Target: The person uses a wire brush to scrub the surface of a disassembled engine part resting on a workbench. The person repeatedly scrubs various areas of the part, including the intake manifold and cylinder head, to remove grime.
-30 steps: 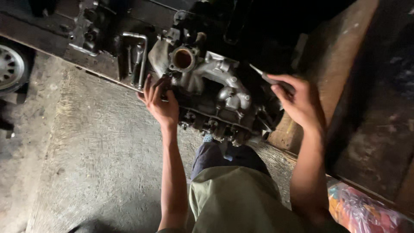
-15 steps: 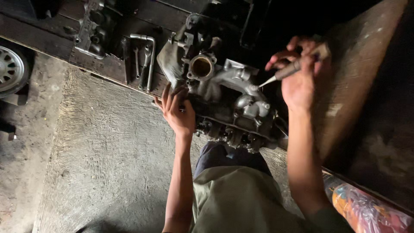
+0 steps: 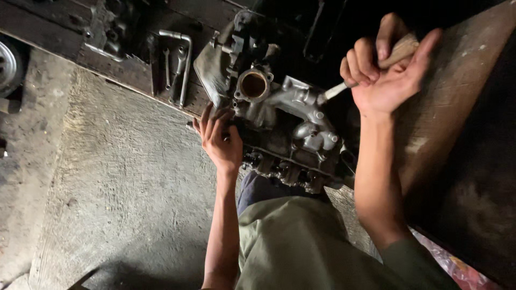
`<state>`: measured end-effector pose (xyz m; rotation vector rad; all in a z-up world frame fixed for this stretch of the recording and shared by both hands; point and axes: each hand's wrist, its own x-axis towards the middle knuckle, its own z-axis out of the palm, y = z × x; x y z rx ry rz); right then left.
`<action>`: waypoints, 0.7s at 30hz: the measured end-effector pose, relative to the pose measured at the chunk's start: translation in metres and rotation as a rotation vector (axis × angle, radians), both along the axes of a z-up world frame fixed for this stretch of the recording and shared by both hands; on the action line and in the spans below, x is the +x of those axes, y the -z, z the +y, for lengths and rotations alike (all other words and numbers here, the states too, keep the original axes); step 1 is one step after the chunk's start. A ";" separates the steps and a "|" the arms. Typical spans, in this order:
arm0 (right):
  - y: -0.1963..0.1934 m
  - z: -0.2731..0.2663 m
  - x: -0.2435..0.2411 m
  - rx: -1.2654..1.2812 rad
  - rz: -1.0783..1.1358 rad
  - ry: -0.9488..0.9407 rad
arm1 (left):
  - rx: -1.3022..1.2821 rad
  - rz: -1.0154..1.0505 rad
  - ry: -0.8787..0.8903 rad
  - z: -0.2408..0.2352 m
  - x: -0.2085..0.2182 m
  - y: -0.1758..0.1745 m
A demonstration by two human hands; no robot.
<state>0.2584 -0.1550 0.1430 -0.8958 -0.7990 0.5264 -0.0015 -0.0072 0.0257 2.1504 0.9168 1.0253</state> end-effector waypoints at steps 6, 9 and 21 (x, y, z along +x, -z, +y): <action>0.008 -0.001 0.008 0.080 -0.028 0.034 | -0.006 0.021 -0.017 -0.001 0.000 -0.001; 0.020 -0.005 0.014 0.066 -0.066 -0.057 | -0.003 0.007 -0.019 -0.002 0.000 -0.001; 0.050 0.001 -0.001 0.193 0.028 -0.291 | -0.008 0.027 -0.019 -0.002 -0.003 0.003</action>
